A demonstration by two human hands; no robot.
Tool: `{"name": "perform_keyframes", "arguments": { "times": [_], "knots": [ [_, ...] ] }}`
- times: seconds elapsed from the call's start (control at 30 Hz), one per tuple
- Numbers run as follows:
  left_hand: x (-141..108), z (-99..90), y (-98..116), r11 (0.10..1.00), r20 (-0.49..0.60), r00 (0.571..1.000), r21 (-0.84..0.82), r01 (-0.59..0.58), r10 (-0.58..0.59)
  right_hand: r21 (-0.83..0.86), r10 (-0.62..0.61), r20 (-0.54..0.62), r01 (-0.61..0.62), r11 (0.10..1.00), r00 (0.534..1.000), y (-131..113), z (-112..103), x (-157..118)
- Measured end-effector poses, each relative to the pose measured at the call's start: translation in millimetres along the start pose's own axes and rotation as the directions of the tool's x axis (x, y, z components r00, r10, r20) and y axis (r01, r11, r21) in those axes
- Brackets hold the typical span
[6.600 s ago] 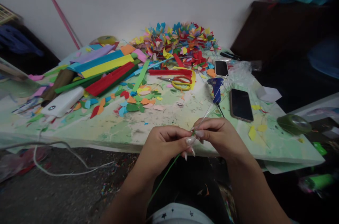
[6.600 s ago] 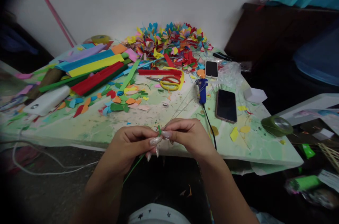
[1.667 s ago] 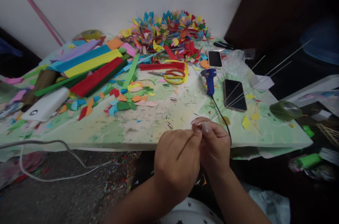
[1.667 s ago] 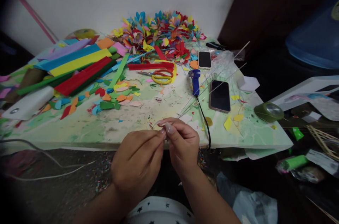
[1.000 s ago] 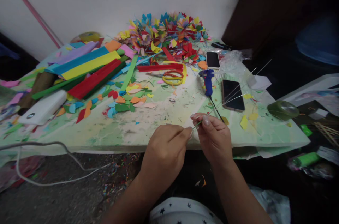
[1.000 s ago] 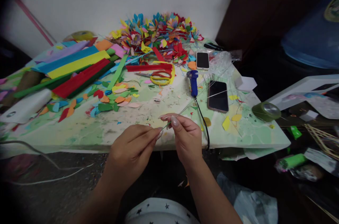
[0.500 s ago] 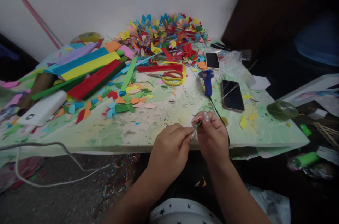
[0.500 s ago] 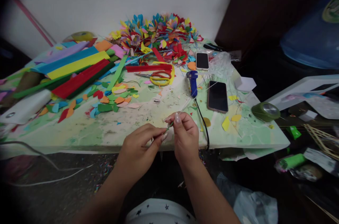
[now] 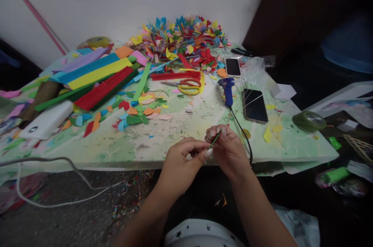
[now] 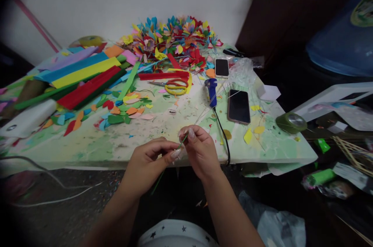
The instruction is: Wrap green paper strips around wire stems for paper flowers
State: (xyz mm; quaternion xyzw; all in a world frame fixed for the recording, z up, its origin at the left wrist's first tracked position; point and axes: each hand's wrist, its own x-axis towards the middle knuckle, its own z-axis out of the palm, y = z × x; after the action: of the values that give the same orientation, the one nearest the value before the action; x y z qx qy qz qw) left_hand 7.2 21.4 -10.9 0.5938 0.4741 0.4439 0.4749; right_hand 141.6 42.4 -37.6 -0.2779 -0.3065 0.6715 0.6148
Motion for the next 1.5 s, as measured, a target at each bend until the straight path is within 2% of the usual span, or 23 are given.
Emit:
{"name": "perform_keyframes", "arguments": {
  "times": [0.1,0.27,0.37,0.57,0.77,0.87,0.97,1.23,1.5],
  "knots": [
    [0,-1.1,1,1.0,0.022,0.999,0.003,0.026,-0.026,0.029,0.003,0.018,-0.003,1.0,1.0,-1,0,-1],
    [1,-0.1,3,0.992,0.027,0.999,0.12,-0.023,0.02,-0.026,-0.125,-0.095,0.123,0.992,0.988,-1,4,-3],
    [2,1.2,3,0.987,0.031,0.999,0.155,-0.045,0.041,-0.04,-0.155,-0.121,0.151,0.988,0.98,-2,6,-4],
    [3,1.5,0,0.996,0.055,0.998,0.093,0.011,-0.016,0.047,-0.104,-0.081,0.108,0.993,0.991,-3,10,-2],
    [0,-0.4,-6,0.999,-0.007,1.0,-0.015,0.029,-0.029,-0.061,-0.132,-0.081,0.127,0.99,0.988,-4,6,-1],
    [0,-2.0,-5,1.0,-0.03,1.0,0.01,0.004,-0.004,-0.118,-0.106,-0.084,0.096,0.988,0.991,-3,3,-2],
    [0,-3.3,-1,0.998,-0.004,1.0,0.054,-0.014,0.014,-0.138,-0.109,-0.117,0.092,0.986,0.987,-2,1,-3],
    [-4,-4.6,4,0.99,-0.007,0.997,0.118,-0.074,0.075,-0.138,-0.121,-0.066,0.111,0.984,0.99,-3,2,-5],
    [-4,3.0,2,0.995,0.04,0.999,0.102,-0.002,-0.002,-0.13,-0.231,-0.039,0.224,0.966,0.972,-5,7,-7]
  ]
}}
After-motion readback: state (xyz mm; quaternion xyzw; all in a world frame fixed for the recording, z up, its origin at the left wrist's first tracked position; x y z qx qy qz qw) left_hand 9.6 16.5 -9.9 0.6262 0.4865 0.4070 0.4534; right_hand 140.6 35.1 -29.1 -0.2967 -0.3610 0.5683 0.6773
